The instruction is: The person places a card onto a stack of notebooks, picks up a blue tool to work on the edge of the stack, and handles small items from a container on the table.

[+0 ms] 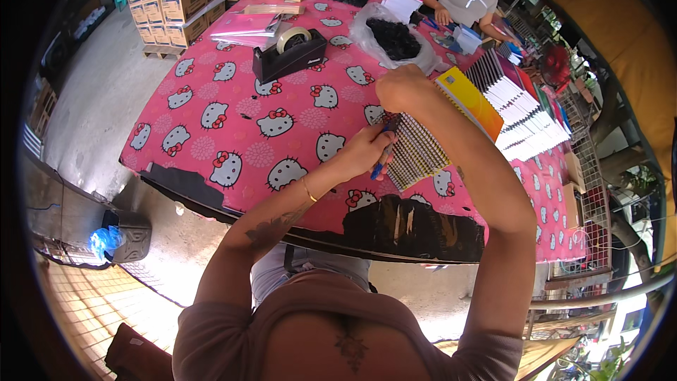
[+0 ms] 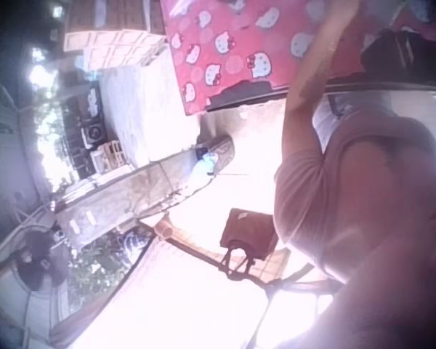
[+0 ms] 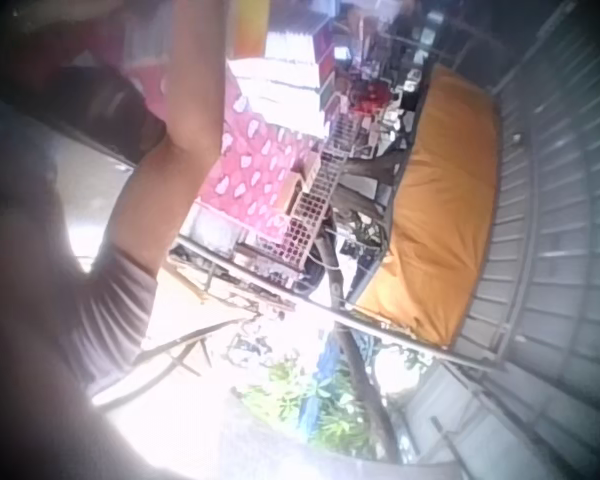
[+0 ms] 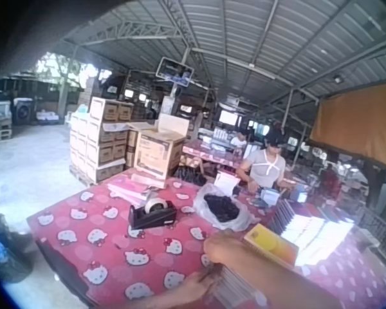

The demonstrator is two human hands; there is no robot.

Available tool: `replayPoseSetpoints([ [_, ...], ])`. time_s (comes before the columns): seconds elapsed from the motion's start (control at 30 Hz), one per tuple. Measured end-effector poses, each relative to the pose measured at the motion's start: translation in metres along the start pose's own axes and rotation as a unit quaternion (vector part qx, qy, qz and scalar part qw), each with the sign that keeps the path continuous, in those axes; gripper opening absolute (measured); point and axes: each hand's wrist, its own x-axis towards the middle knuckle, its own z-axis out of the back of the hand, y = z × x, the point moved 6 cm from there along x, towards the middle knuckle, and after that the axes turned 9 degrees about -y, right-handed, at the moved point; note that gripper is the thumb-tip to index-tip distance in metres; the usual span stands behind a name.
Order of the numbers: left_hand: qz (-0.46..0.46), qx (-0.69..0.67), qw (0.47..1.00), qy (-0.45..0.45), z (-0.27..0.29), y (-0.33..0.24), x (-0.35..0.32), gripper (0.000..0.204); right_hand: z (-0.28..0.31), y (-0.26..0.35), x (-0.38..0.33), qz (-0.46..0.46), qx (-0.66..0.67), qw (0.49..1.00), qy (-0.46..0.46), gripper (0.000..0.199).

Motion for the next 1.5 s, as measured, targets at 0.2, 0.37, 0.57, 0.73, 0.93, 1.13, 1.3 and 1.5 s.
replayPoseSetpoints([
  [0.2, 0.037, -0.039, 0.999, -0.006, 0.002, 0.002, 0.002, 0.034, -0.001, 0.007, 0.003, 0.002, 0.003, 1.0, 0.008, 0.026],
  [0.37, 0.03, -0.028, 0.999, -0.011, 0.002, -0.003, 0.003, 0.034, -0.007, 0.003, 0.003, -0.01, 0.031, 0.999, 0.017, 0.026],
  [0.57, 0.011, -0.029, 0.999, -0.02, 0.0, 0.004, 0.009, 0.03, -0.007, 0.005, 0.003, -0.001, 0.026, 0.999, 0.023, 0.026],
  [0.73, -0.008, -0.004, 1.0, 0.022, -0.003, 0.002, -0.002, 0.029, -0.007, 0.003, 0.0, -0.01, 0.023, 1.0, 0.012, 0.026],
  [0.93, 0.045, -0.044, 0.998, -0.011, 0.002, 0.009, -0.002, 0.03, -0.002, 0.014, 0.002, 0.027, 0.043, 0.999, -0.001, 0.024],
  [1.13, 0.003, -0.005, 1.0, 0.012, 0.002, 0.006, 0.008, 0.032, -0.014, 0.013, 0.006, 0.03, 0.056, 0.998, -0.014, 0.024],
  [1.3, 0.023, -0.025, 0.999, 0.011, 0.0, 0.022, -0.005, 0.035, -0.025, 0.009, 0.012, 0.034, 0.081, 0.995, -0.045, 0.024],
  [1.5, 0.05, -0.04, 0.998, -0.012, 0.002, 0.022, 0.002, 0.037, -0.028, 0.013, 0.014, 0.038, 0.087, 0.995, -0.022, 0.024],
])
